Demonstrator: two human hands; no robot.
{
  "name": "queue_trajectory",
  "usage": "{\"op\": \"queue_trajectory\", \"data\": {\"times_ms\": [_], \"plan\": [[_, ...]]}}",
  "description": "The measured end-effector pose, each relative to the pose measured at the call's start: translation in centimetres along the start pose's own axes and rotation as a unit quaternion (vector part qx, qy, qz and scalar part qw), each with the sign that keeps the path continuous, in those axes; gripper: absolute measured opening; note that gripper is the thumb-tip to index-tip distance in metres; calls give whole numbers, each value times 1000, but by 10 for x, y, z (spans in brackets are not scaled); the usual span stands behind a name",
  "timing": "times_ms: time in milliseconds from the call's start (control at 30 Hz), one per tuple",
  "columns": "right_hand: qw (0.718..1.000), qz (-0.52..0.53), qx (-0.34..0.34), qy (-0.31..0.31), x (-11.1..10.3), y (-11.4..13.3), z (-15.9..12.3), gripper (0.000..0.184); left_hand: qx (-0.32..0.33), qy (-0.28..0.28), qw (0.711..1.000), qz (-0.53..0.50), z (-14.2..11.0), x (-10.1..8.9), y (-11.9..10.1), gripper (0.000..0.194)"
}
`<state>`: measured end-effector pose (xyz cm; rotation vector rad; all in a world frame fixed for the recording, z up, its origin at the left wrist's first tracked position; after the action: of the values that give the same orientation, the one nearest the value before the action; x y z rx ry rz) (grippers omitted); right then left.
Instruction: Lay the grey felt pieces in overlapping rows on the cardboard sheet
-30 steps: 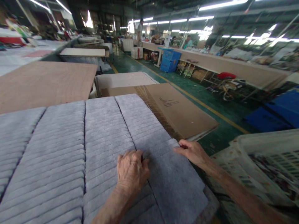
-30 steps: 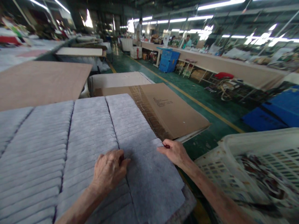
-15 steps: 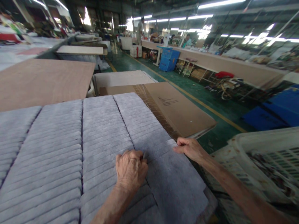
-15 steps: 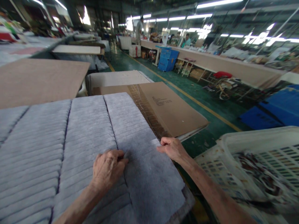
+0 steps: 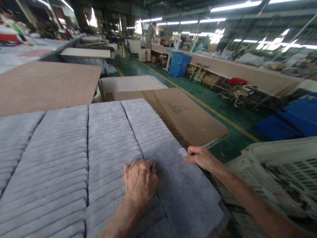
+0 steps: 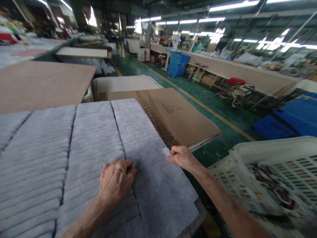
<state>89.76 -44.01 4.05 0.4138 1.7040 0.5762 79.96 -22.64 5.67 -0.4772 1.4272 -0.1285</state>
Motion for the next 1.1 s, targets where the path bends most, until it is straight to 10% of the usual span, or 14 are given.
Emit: {"op": "queue_trajectory", "data": {"times_ms": [233,467,600,1100], "plan": [[981,-138,-47,-127,-12,23,-14,20,-4,-60,998,-22,-9,0,-3,10],[876,-240,-391,-150,35,77,-56,57,58,-181,982,-6,-21,-12,12,45],[866,-285,-403,-79,63,70,-61,57,100,-207,972,50,-31,-11,21,43],[856,-286,-418,-100,64,69,-61,54,77,-99,992,9,10,-10,4,24]]}}
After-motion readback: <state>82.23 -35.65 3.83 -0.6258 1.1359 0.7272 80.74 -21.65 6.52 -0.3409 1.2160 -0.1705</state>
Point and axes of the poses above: each hand's wrist, its own z-axis towards the middle knuckle, its own x-axis out of the palm, y = z × x, the point moved 6 cm from there along z, towards the middle knuckle, and after that the axes turned 7 degrees about -y, right-handed, at the moved point
